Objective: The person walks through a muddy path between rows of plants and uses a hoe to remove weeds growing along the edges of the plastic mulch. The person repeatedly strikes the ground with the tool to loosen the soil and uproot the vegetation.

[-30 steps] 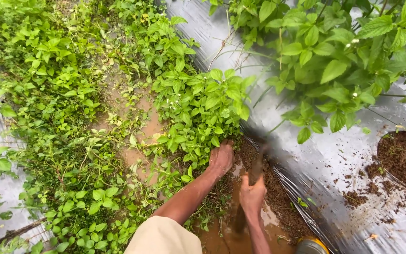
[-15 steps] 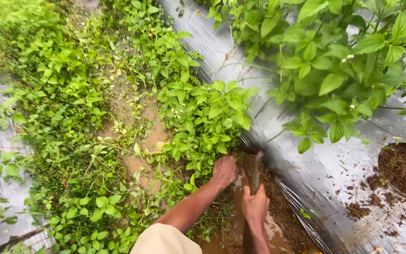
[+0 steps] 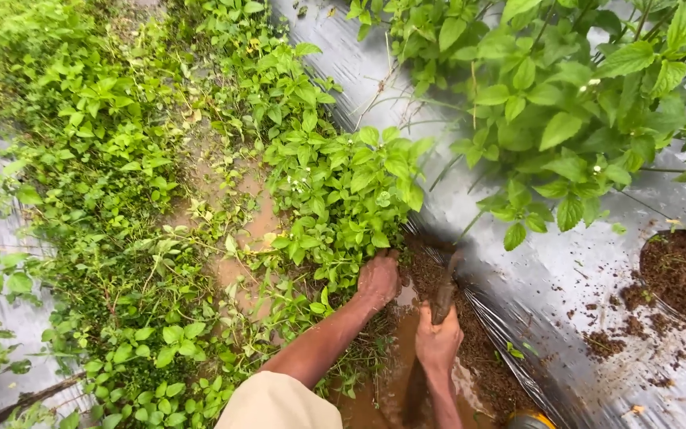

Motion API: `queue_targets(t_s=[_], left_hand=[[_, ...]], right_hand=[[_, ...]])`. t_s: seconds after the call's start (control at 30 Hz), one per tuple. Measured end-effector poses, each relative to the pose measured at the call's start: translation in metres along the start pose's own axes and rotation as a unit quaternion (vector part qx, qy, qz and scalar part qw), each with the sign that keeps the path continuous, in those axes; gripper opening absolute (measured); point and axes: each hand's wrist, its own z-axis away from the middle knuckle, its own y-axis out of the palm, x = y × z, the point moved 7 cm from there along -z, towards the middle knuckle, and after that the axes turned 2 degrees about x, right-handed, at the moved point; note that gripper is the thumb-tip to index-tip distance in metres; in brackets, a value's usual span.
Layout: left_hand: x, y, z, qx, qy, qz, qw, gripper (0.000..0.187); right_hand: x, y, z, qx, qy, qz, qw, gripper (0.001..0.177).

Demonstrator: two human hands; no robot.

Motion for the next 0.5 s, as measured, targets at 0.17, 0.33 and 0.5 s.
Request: queue_targets(t_s=[0.17,0.33,0.5], left_hand=[[-0.011,-0.008,-0.006,-0.111,0.120,-0.257,0.952,0.055],[-0.020,-0.017,0.009,-0.093,0.127,-0.229,0.961,0.056],[-0.020,-0.014,0.011,-0.124,0.150,-0.271,0.943,0.063]], right_hand=[[0.014,0.004,0.007,-0.034,-0.026,-0.137,0.990,0.015],[0.001,-0.002,-0.002,0.017,0.032,-0.040,0.999,0.014],[0.018,-0.011,-0.001,-0.048,-0.111,-0.182,0.976,0.013]])
